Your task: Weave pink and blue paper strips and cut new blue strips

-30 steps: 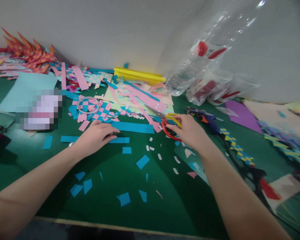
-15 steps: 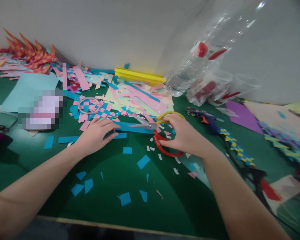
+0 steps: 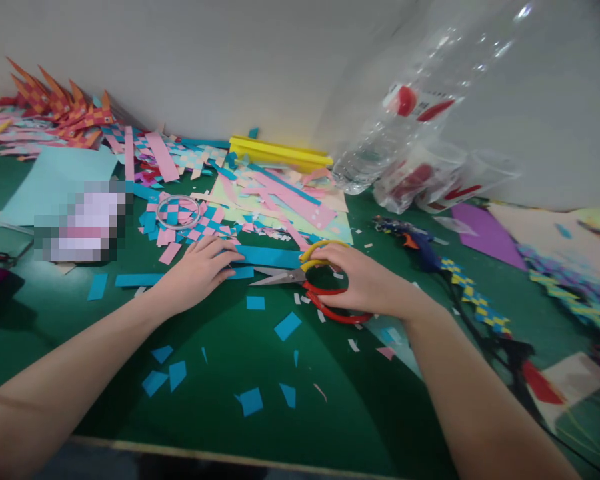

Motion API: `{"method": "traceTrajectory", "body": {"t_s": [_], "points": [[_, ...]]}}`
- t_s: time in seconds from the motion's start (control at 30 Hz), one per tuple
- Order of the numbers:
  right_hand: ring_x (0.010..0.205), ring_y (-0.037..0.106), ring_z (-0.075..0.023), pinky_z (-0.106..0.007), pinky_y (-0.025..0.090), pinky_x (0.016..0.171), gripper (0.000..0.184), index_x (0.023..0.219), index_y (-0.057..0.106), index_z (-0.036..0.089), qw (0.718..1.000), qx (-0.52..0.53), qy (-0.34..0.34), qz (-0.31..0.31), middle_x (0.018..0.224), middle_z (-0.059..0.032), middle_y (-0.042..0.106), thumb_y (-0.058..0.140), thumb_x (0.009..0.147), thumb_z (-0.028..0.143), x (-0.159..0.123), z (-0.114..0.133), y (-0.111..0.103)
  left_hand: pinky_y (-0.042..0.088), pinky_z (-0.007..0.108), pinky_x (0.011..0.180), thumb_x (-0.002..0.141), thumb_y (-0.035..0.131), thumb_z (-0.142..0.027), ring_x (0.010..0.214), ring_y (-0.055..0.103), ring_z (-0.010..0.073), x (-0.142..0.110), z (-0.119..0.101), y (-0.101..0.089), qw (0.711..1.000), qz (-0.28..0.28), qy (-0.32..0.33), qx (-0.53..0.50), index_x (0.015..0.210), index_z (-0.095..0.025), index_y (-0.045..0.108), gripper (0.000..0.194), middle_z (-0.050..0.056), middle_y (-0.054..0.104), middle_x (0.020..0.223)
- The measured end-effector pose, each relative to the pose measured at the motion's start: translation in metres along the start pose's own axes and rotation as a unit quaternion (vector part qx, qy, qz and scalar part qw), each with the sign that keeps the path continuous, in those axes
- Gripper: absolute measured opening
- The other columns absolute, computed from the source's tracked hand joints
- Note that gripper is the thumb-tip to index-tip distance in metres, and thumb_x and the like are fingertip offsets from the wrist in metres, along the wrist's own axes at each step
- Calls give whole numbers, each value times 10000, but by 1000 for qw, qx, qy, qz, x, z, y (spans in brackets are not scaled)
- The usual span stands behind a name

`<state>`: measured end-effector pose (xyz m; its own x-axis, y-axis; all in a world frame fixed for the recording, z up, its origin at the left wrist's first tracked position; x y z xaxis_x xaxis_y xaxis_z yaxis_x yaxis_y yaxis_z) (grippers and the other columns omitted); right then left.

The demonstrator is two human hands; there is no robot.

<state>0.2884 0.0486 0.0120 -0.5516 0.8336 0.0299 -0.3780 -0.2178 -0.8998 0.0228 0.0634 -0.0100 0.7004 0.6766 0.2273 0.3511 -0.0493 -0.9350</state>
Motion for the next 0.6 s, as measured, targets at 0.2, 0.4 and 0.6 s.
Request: {"method": "traceTrajectory", "body": {"t_s": [0.2,0.4,0.6], "points": [[1131,575,-283,-477,483,915,461,1160,591,266,999,-42,4,-15,1222,-70,621,680,718,365,-1,-2,2,370,428,981,964,443,-249,1199,442,249,1,-1,0,1000,14,-7,9,1204,-190,556,272,88,558,1242],[1182,565,-292,-522,429,987,484,1191,583,289,998,-56,-7,-16,1247,-53,635,676,725,381,-3,-3,3,378,421,973,976,415,-266,1205,447,246,0,0,1,1000,19,-6,12,1172,-214,582,263,75,560,1243],[1186,569,-291,-523,425,1003,466,1189,592,293,998,-52,-17,-19,1253,-55,636,667,736,371,-4,-7,2,389,434,957,974,412,-246,1195,453,247,1,0,2,999,21,-7,29,1203,-210,566,278,82,553,1251]]}}
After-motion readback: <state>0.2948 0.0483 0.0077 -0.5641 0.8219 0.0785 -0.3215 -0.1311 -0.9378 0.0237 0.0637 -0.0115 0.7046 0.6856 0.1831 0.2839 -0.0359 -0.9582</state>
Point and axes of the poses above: each hand's wrist, its own x-axis towards the middle knuckle, its own y-axis out of the palm, z = x × y, the point moved 4 cm from there along x, towards the middle knuckle
